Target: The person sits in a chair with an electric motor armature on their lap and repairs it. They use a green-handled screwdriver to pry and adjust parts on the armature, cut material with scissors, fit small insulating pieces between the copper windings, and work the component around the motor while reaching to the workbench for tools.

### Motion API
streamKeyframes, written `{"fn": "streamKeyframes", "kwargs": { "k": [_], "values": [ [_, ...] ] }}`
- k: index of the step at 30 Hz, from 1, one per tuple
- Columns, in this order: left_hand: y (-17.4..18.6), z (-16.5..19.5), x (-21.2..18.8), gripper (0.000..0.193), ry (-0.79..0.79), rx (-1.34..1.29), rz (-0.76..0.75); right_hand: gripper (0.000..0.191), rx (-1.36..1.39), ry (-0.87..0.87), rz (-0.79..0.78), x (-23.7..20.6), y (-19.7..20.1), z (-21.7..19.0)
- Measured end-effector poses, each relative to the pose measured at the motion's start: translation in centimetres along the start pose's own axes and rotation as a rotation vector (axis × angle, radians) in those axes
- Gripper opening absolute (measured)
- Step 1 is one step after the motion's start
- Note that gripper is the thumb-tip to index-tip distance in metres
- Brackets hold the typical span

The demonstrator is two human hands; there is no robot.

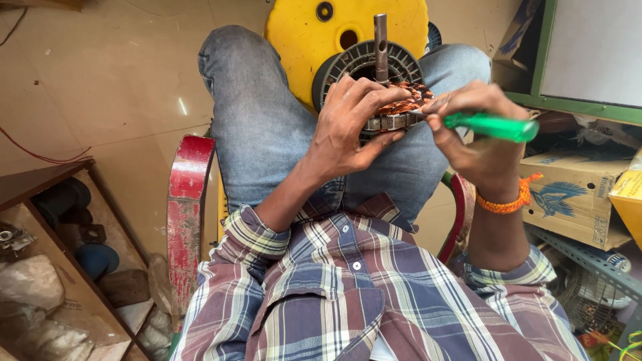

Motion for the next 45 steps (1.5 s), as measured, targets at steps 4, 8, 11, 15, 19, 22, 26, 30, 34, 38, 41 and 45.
{"fn": "streamKeyframes", "kwargs": {
  "k": [4, 8, 11, 15, 19, 22, 26, 30, 34, 38, 41, 45],
  "values": [
    [0.0, 0.2, 0.0, 0.064, -0.004, 0.023, -0.002, 0.026, -0.201, 0.135, 0.040, -0.6, -0.9, -1.2],
    [-0.1, 0.2, 0.0, 0.073, -0.002, -0.005, -0.018, 0.029, -0.185, 0.254, 0.140, -1.7, -1.9, -0.5],
    [-0.2, 0.2, -0.2, 0.080, 0.010, -0.040, -0.011, 0.028, -0.192, 0.273, 0.187, -2.3, -2.1, 0.7],
    [-0.1, 0.1, -0.2, 0.087, 0.008, -0.079, 0.043, 0.025, -0.001, 0.126, 0.164, -2.0, -1.2, 2.1],
    [-0.4, -0.1, -0.3, 0.078, 0.004, -0.056, 0.042, 0.022, -0.022, 0.065, 0.068, -0.9, -0.7, 1.6],
    [-0.6, -0.3, -0.3, 0.062, -0.014, 0.000, 0.046, 0.019, -0.088, 0.043, 0.000, 0.0, -0.4, 0.7],
    [-1.0, -0.5, -0.4, 0.047, 0.007, 0.002, 0.056, 0.019, -0.132, -0.049, -0.058, 0.8, -0.1, 0.0],
    [-1.0, -0.5, -0.5, 0.047, 0.002, -0.027, 0.066, 0.020, -0.182, 0.010, -0.075, 1.1, -0.2, -0.8],
    [-1.2, -0.6, -0.6, 0.049, -0.008, -0.019, 0.066, 0.020, -0.188, 0.097, -0.092, 1.2, -0.4, -1.2],
    [-1.3, -1.0, -0.4, 0.050, -0.002, 0.011, 0.076, 0.014, -0.160, 0.012, -0.097, 1.5, -0.4, -0.6],
    [-1.2, -1.2, -0.3, 0.051, -0.004, 0.004, 0.073, 0.021, -0.233, 0.005, -0.050, 1.4, -0.3, -0.3],
    [-1.0, -0.9, -0.1, 0.052, -0.032, 0.002, 0.057, 0.020, -0.005, -0.087, 0.042, 0.4, -0.6, 0.1]
  ]
}}
Point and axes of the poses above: each hand's wrist, its own x-axis towards the middle knuckle, its own y-axis out of the back of the hand, z = x × y, the point moved 4 cm from there along x, towards the middle knuckle, and after that the axes turned 3 degrees about -y, right-handed, at the moved point
